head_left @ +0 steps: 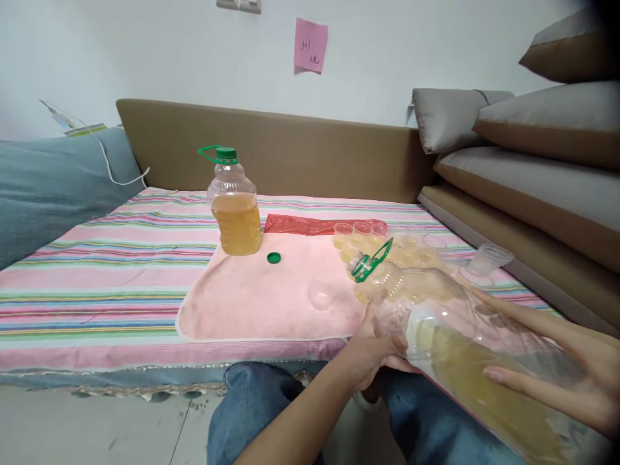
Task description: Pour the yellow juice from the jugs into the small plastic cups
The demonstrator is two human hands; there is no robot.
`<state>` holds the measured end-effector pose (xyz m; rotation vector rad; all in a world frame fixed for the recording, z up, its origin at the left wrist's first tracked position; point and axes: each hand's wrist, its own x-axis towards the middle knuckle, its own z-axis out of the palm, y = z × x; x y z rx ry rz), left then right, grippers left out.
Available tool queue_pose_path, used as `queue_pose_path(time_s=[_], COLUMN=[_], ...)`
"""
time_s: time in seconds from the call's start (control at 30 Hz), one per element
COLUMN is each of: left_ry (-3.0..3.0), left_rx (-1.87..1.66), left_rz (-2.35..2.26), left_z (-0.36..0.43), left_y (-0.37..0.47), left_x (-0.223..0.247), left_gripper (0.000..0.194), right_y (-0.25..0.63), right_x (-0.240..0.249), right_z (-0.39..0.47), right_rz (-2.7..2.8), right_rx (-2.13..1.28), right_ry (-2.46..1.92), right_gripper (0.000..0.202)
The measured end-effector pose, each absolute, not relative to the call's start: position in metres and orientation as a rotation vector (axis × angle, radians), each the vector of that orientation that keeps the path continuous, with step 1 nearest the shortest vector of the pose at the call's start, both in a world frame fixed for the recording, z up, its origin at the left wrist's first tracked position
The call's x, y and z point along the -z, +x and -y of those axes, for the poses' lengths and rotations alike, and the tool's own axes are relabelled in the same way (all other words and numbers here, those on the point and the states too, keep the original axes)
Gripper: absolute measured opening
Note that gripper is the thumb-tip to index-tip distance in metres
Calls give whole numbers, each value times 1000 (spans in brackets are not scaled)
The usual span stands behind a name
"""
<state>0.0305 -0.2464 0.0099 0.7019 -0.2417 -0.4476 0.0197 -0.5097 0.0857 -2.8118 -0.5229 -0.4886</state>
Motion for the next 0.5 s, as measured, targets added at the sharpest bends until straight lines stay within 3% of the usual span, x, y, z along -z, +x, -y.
queue_pose_path(time_s=[0.23,0.4,0.5], left_ry=[664,632,643], left_rx=[423,420,408], left_rz=[258,255,238], left_z=[247,251,254], left_y=[31,33,36], left_x=[-3,0,2], left_gripper=[106,109,101], right_y=[18,21,26], right_x=[-102,-111,-115], right_z=[500,490,484], right_rz=[674,736,633], right_rx=[478,482,511], right_ry=[-2904,-2936,-2864], right_gripper=[72,79,78])
